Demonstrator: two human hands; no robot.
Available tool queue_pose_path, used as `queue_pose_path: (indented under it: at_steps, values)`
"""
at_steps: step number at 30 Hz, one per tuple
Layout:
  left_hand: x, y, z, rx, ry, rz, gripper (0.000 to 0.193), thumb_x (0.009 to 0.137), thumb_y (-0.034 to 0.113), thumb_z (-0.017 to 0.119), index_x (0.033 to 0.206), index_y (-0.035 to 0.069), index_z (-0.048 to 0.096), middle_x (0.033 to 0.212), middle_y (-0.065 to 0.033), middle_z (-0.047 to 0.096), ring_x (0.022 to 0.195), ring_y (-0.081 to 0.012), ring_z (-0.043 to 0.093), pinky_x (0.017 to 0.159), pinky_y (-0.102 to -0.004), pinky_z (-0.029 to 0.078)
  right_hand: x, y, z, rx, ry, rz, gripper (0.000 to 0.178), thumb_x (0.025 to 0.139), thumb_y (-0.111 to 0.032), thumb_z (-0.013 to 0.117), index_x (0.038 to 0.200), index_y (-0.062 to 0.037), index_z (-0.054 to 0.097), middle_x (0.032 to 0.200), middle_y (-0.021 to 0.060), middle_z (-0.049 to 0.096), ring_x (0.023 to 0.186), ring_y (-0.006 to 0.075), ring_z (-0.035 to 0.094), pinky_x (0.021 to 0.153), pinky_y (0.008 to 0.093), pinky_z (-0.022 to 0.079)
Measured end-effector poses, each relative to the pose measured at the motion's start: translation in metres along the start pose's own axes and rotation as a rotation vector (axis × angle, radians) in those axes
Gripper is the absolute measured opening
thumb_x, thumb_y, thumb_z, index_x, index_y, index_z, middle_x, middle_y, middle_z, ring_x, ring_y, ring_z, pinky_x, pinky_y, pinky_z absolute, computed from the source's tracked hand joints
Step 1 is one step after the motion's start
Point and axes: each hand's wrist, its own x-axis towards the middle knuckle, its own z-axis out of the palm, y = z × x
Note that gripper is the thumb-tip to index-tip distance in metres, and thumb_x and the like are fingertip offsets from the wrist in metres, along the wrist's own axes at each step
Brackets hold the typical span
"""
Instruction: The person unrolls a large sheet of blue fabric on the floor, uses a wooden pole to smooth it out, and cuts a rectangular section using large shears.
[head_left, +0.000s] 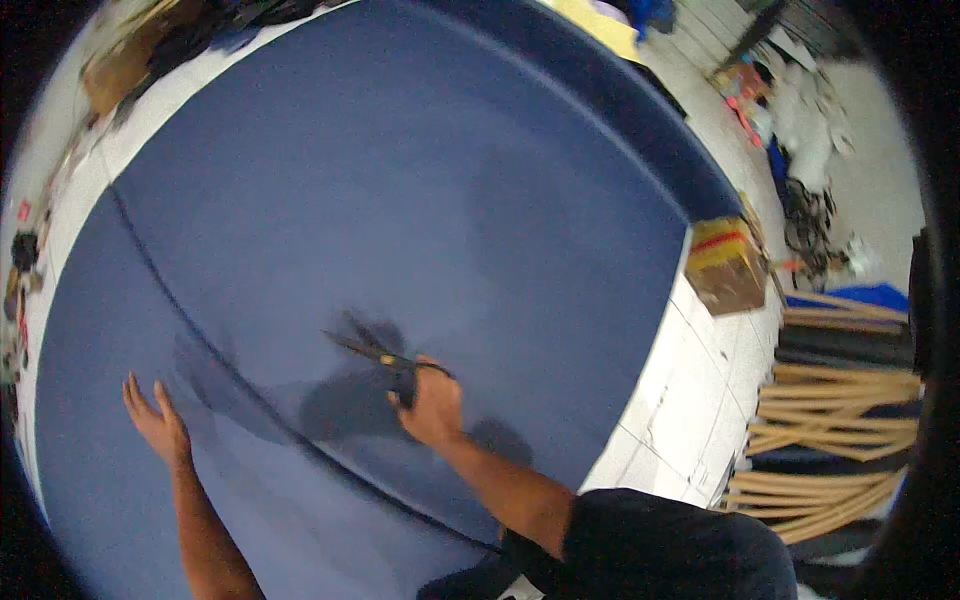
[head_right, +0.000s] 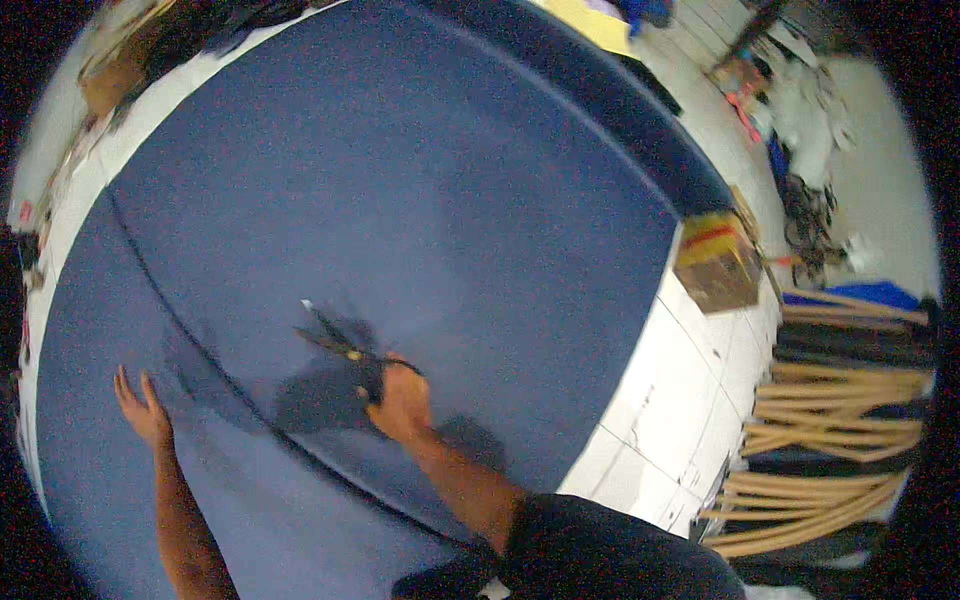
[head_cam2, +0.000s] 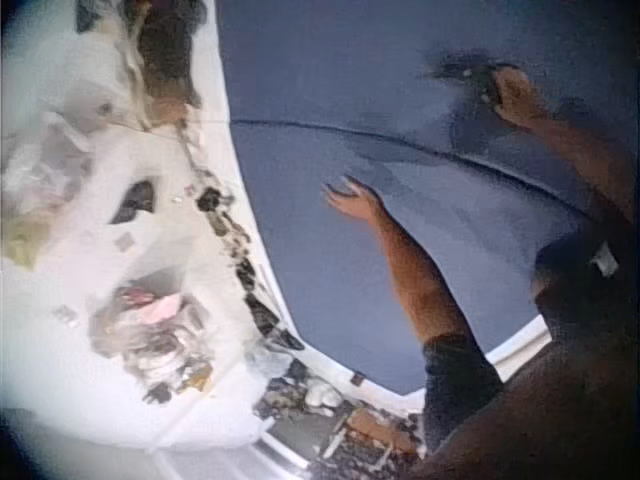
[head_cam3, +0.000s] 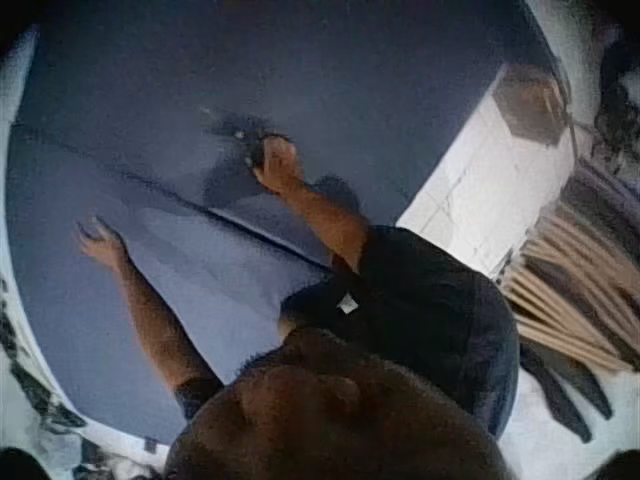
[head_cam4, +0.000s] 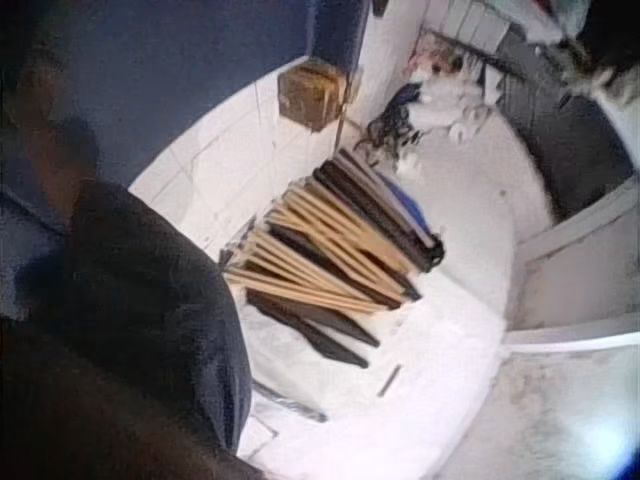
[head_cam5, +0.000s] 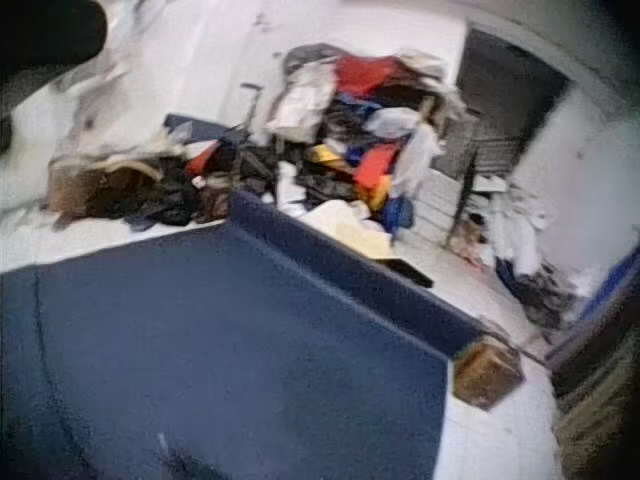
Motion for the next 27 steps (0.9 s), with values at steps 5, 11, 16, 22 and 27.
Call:
queue_pose_path:
  at_steps: [5,11,16,22,27]
  values:
    - [-0.174,0.185,-0.215,-0.286,-0.574,0.066,0.053,0.090,0.022,0.062,0.136,-0.001,0.048,0.140,-0.0220,0.047,0.130,-0.0372,0.045,0.109,-0.0472,0.034,-0.042,0.051,-0.052,0.303,0.127,-0.138,0.052,0.087,-0.038,0.070,0.119,-0.0008,0.054,0.104,0.0185,0.063,0.099,0.0390,0.060,0.089,0.0483,0.046]
    - [-0.409,0.284,-0.301,0.036,-0.936,-0.115,0.040,0.080,0.019,0.067,0.112,-0.002,0.058,0.119,-0.0241,0.058,0.114,-0.0399,0.055,0.097,-0.0460,0.043,-0.184,0.228,-0.201,0.314,-0.292,0.165,0.047,0.087,-0.041,0.070,0.112,-0.0034,0.058,0.093,0.0170,0.063,0.085,0.0329,0.063,0.073,0.0473,0.048]
    - [-0.476,0.277,-0.335,0.537,-1.004,-0.501,0.030,0.071,0.017,0.072,0.093,-0.003,0.067,0.101,-0.0258,0.067,0.101,-0.0422,0.064,0.087,-0.0449,0.051,-0.373,0.415,-0.291,0.008,-0.056,0.268,0.028,0.086,-0.019,0.063,0.107,-0.0010,0.056,0.097,0.0222,0.062,0.094,0.0406,0.062,0.081,0.0526,0.048]
    - [-0.515,0.286,-0.391,0.445,-0.604,-0.538,0.030,0.073,0.019,0.072,0.085,-0.007,0.065,0.085,-0.0261,0.068,0.087,-0.0373,0.070,0.074,-0.0454,0.054,-0.502,0.477,-0.352,-0.313,-0.100,0.553,0.024,0.090,-0.013,0.051,0.105,0.0036,0.058,0.094,0.0199,0.065,0.089,0.0347,0.066,0.082,0.0455,0.054]
    - [-0.606,0.176,-0.525,-0.295,-0.196,-0.510,0.038,0.093,0.019,0.062,0.122,-0.004,0.052,0.108,-0.0188,0.063,0.105,-0.0300,0.060,0.093,-0.0408,0.048,-0.384,0.335,-0.361,-0.345,-0.496,0.403,0.021,0.087,-0.014,0.056,0.095,0.0002,0.068,0.104,0.0218,0.069,0.098,0.0353,0.067,0.085,0.0433,0.055]
